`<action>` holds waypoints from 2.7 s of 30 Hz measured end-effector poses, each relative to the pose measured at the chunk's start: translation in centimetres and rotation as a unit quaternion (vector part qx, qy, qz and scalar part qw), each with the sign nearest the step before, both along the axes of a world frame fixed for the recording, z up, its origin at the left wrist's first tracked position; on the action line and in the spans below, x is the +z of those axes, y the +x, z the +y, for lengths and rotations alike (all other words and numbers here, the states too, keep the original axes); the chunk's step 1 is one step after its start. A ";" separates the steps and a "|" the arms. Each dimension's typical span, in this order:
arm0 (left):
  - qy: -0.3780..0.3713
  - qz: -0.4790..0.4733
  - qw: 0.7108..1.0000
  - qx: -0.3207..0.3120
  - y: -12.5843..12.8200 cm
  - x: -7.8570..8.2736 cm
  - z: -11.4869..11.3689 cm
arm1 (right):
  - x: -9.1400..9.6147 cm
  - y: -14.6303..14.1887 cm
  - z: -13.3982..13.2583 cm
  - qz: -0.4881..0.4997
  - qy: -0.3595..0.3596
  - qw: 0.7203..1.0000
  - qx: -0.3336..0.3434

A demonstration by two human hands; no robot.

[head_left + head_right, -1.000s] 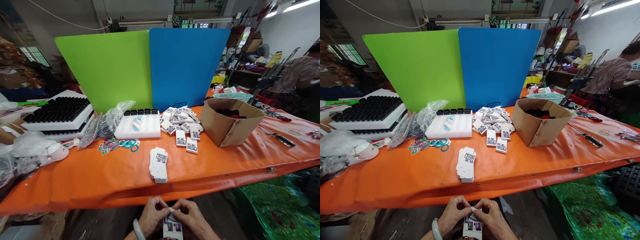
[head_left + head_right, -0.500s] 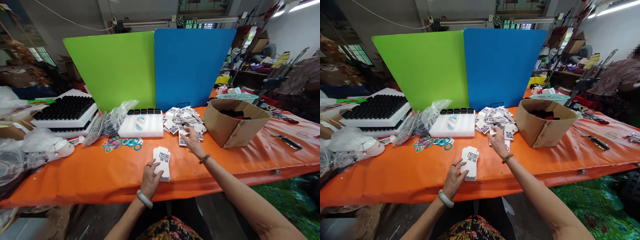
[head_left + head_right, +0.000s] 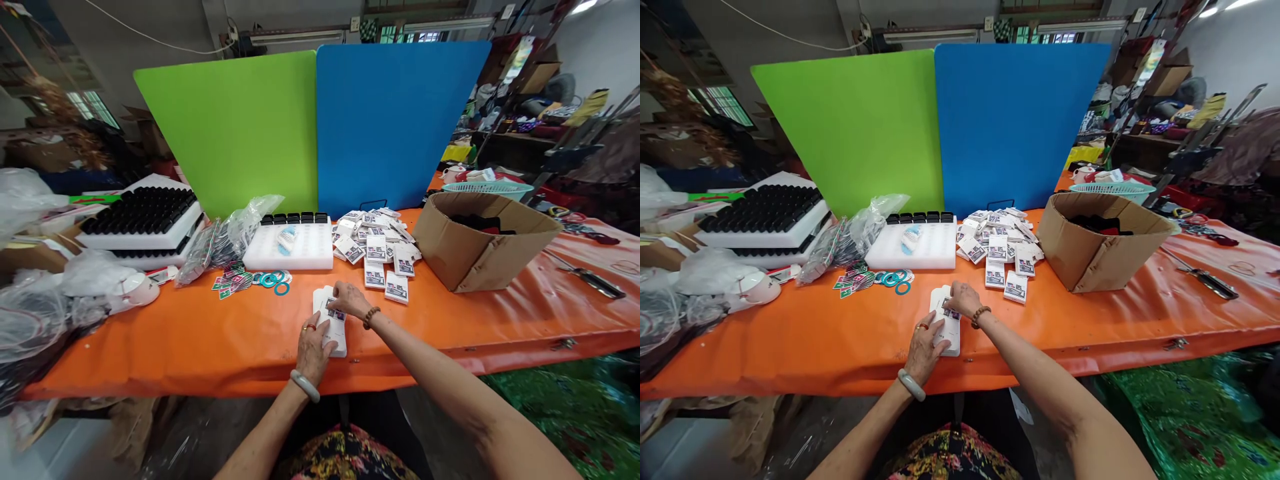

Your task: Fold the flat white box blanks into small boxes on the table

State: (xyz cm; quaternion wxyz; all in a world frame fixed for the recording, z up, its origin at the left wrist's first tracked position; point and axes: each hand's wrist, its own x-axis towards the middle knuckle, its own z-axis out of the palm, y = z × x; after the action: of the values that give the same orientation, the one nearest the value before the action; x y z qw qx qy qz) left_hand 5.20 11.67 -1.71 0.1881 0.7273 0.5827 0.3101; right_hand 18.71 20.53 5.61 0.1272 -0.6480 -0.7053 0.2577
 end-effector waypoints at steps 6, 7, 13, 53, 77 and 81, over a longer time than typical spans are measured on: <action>0.054 -0.071 0.996 0.024 0.1 2.9 0.0 | 3.0 1.7 -2.1 0.090 -0.017 0.996 0.014; 0.049 -0.089 0.995 0.022 0.2 3.5 0.0 | 3.5 1.9 -2.8 0.109 -0.017 0.994 0.015; 0.008 -0.168 0.986 -0.009 0.8 6.0 -0.8 | 4.5 3.7 -6.3 0.320 -0.085 0.943 0.010; -0.209 -0.371 0.905 -0.019 0.8 2.9 -7.0 | -5.8 3.2 -18.0 0.439 0.028 0.893 -0.093; -0.315 -0.340 0.884 -0.052 0.4 2.5 -7.0 | -6.0 3.6 -18.4 0.547 -0.120 0.820 -0.119; -0.306 -0.307 0.899 -0.055 0.1 2.2 -7.4 | -5.5 3.9 -18.9 0.451 -0.055 0.884 -0.106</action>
State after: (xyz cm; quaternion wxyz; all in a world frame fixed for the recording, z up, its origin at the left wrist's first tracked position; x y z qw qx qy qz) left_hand 5.29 4.30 0.48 0.5880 0.5336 0.5211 0.3131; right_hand 22.60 1.61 0.11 0.4223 -0.5389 -0.4832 0.5457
